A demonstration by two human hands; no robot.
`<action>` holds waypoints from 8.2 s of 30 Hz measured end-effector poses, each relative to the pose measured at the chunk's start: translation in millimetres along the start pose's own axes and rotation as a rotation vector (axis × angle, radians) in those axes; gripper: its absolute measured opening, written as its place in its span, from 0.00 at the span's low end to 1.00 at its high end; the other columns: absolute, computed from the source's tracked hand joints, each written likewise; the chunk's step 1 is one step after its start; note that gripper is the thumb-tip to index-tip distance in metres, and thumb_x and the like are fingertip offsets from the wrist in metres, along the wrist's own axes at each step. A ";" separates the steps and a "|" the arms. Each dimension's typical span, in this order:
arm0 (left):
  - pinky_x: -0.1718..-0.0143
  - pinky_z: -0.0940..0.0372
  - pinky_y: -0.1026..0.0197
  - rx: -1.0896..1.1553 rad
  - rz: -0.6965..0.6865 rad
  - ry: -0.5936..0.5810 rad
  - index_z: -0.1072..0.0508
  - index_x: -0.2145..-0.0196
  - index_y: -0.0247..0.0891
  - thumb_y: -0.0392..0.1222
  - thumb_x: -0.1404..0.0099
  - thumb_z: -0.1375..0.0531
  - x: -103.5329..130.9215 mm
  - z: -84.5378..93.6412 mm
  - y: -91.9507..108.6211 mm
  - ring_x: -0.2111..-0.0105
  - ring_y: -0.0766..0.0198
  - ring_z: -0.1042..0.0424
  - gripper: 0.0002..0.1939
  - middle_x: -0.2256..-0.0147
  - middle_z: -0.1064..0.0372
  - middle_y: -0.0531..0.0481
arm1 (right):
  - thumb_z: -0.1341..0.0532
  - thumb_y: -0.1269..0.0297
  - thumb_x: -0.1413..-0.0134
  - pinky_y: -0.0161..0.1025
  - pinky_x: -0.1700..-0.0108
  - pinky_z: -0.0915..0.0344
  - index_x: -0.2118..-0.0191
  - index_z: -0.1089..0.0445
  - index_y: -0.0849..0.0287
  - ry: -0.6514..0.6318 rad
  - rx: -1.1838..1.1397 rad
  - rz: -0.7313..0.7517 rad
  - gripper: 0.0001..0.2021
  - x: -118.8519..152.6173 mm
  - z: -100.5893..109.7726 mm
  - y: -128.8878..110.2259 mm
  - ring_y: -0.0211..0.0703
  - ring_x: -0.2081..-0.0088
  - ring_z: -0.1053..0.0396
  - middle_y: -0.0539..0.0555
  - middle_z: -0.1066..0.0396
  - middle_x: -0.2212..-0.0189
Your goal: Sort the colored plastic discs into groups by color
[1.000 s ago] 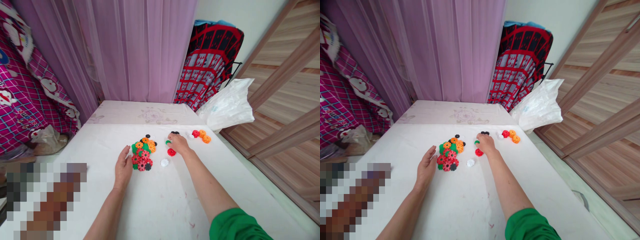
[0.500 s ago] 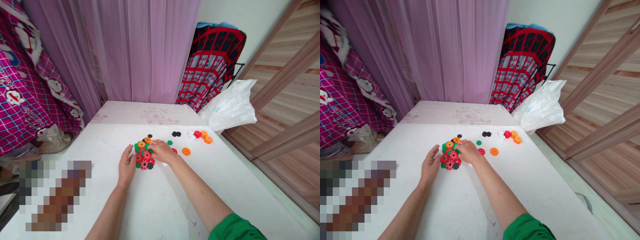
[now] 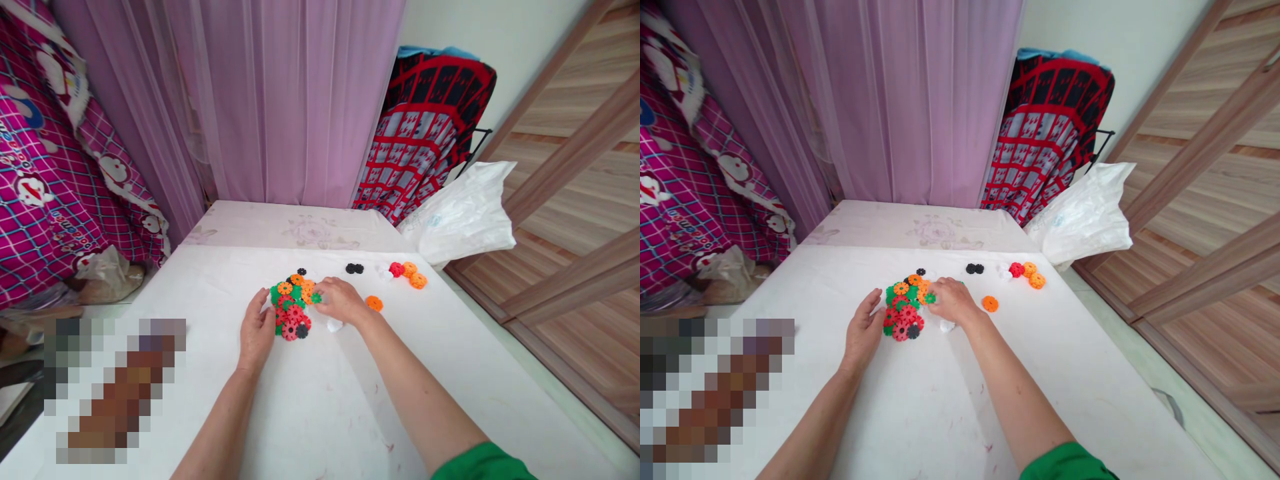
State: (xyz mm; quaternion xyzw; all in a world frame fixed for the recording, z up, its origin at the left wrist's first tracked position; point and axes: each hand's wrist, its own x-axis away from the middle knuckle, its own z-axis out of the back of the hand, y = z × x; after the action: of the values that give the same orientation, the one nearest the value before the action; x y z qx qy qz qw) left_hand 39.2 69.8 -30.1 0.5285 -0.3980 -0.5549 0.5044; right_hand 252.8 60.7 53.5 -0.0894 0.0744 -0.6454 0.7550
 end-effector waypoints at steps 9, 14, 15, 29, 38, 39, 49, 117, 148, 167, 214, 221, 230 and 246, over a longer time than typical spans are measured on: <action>0.45 0.33 0.52 0.037 0.019 0.013 0.31 0.47 0.43 0.41 0.37 0.44 0.9 -0.1 5.0 0.42 0.56 0.34 0.20 0.40 0.36 0.44 | 0.39 0.63 0.49 0.36 0.57 0.38 0.56 0.26 0.54 0.080 0.074 -0.357 0.13 6.9 18.9 66.7 0.45 0.53 0.30 0.52 0.26 0.56; 0.45 0.33 0.52 0.043 0.018 0.015 0.30 0.47 0.43 0.42 0.38 0.42 1.4 0.6 5.1 0.42 0.55 0.34 0.20 0.40 0.36 0.44 | 0.39 0.63 0.50 0.35 0.58 0.38 0.57 0.25 0.54 0.036 0.086 -0.325 0.13 -0.8 12.7 70.1 0.44 0.54 0.30 0.52 0.26 0.56; 0.45 0.33 0.52 0.044 0.017 0.016 0.30 0.47 0.43 0.42 0.38 0.42 1.4 0.7 4.8 0.42 0.55 0.34 0.20 0.40 0.36 0.44 | 0.39 0.63 0.50 0.35 0.58 0.38 0.57 0.25 0.53 0.038 0.088 -0.321 0.13 -2.1 10.7 70.5 0.44 0.54 0.30 0.52 0.25 0.56; 0.46 0.32 0.54 0.035 -0.016 0.022 0.30 0.47 0.44 0.41 0.37 0.43 1.3 0.1 -0.2 0.42 0.56 0.34 0.20 0.41 0.35 0.45 | 0.38 0.64 0.49 0.36 0.55 0.38 0.51 0.27 0.52 0.013 0.052 -0.348 0.17 -6.3 8.5 72.1 0.45 0.51 0.31 0.51 0.26 0.54; 0.43 0.35 0.51 -0.185 -0.196 -0.054 0.30 0.45 0.43 0.41 0.35 0.46 0.7 2.5 0.6 0.42 0.58 0.34 0.21 0.40 0.36 0.44 | 0.43 0.68 0.42 0.36 0.52 0.38 0.60 0.23 0.50 0.032 0.038 -0.038 0.12 -1.0 7.2 11.1 0.41 0.53 0.31 0.51 0.25 0.56; 0.41 0.38 0.48 -0.269 -0.262 -0.103 0.29 0.46 0.43 0.41 0.36 0.46 1.4 3.3 3.2 0.42 0.57 0.34 0.20 0.41 0.35 0.44 | 0.43 0.68 0.42 0.36 0.52 0.38 0.58 0.23 0.50 0.023 0.037 0.005 0.12 -2.1 2.7 2.4 0.42 0.53 0.31 0.51 0.25 0.56; 0.37 0.60 0.30 -0.717 -0.384 -0.361 0.21 0.61 0.50 0.34 0.38 0.47 6.8 11.8 21.7 0.42 0.51 0.35 0.17 0.50 0.25 0.51 | 0.38 0.68 0.47 0.39 0.51 0.39 0.50 0.28 0.50 -0.048 0.031 0.123 0.18 -8.5 -16.7 -27.4 0.45 0.50 0.34 0.53 0.29 0.53; 0.38 0.43 0.49 -0.056 -0.068 0.220 0.26 0.55 0.43 0.37 0.39 0.45 -11.4 16.2 3.3 0.41 0.57 0.36 0.15 0.42 0.34 0.45 | 0.43 0.59 0.46 0.39 0.58 0.36 0.57 0.28 0.52 0.027 -0.020 -0.172 0.13 -12.4 -15.3 -81.5 0.46 0.55 0.29 0.53 0.25 0.57; 0.42 0.38 0.53 -0.062 -0.065 0.221 0.26 0.55 0.42 0.37 0.39 0.45 -9.5 16.1 8.1 0.42 0.57 0.35 0.15 0.42 0.34 0.44 | 0.46 0.65 0.39 0.36 0.56 0.39 0.55 0.25 0.52 0.116 0.102 -0.344 0.13 10.8 7.9 26.3 0.44 0.51 0.31 0.54 0.27 0.54; 0.41 0.40 0.50 -0.038 -0.075 0.216 0.25 0.55 0.42 0.37 0.39 0.45 -12.0 13.7 3.9 0.42 0.57 0.34 0.16 0.42 0.33 0.44 | 0.40 0.61 0.47 0.37 0.61 0.38 0.56 0.26 0.51 -0.109 0.051 -0.180 0.13 -5.7 -17.6 -49.4 0.46 0.54 0.29 0.53 0.26 0.54; 0.43 0.37 0.53 -0.040 -0.070 0.211 0.26 0.55 0.42 0.38 0.40 0.44 -10.4 15.2 7.2 0.42 0.57 0.34 0.15 0.42 0.34 0.44 | 0.47 0.71 0.44 0.38 0.61 0.40 0.59 0.25 0.52 -0.182 0.130 -0.345 0.15 73.1 2.9 -8.4 0.47 0.56 0.27 0.55 0.24 0.56; 0.40 0.40 0.52 -0.032 -0.096 0.221 0.25 0.56 0.42 0.37 0.40 0.44 -10.5 15.1 5.9 0.42 0.58 0.34 0.15 0.43 0.33 0.44 | 0.47 0.72 0.44 0.39 0.59 0.40 0.58 0.25 0.53 -0.189 0.113 -0.360 0.15 71.6 2.4 -5.9 0.49 0.54 0.28 0.56 0.24 0.55; 0.43 0.38 0.54 -0.031 -0.066 0.212 0.26 0.56 0.43 0.37 0.40 0.44 -10.4 14.9 7.5 0.43 0.58 0.34 0.15 0.42 0.34 0.44 | 0.41 0.72 0.53 0.36 0.56 0.41 0.39 0.39 0.46 -0.204 0.012 -0.078 0.33 64.8 5.2 -1.6 0.42 0.55 0.31 0.53 0.35 0.46; 0.44 0.37 0.54 -0.029 -0.066 0.207 0.26 0.56 0.42 0.37 0.40 0.44 -8.7 14.5 9.3 0.43 0.58 0.34 0.15 0.42 0.34 0.45 | 0.40 0.69 0.48 0.37 0.59 0.39 0.48 0.28 0.52 -0.270 0.120 -0.044 0.20 51.9 13.1 -7.6 0.46 0.54 0.30 0.55 0.29 0.52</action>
State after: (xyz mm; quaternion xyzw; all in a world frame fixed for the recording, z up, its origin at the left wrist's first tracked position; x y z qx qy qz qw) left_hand 25.6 75.4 -17.5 0.5884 -0.3182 -0.5194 0.5318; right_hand 256.5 8.7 68.2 -0.1317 -0.0682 -0.6473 0.7477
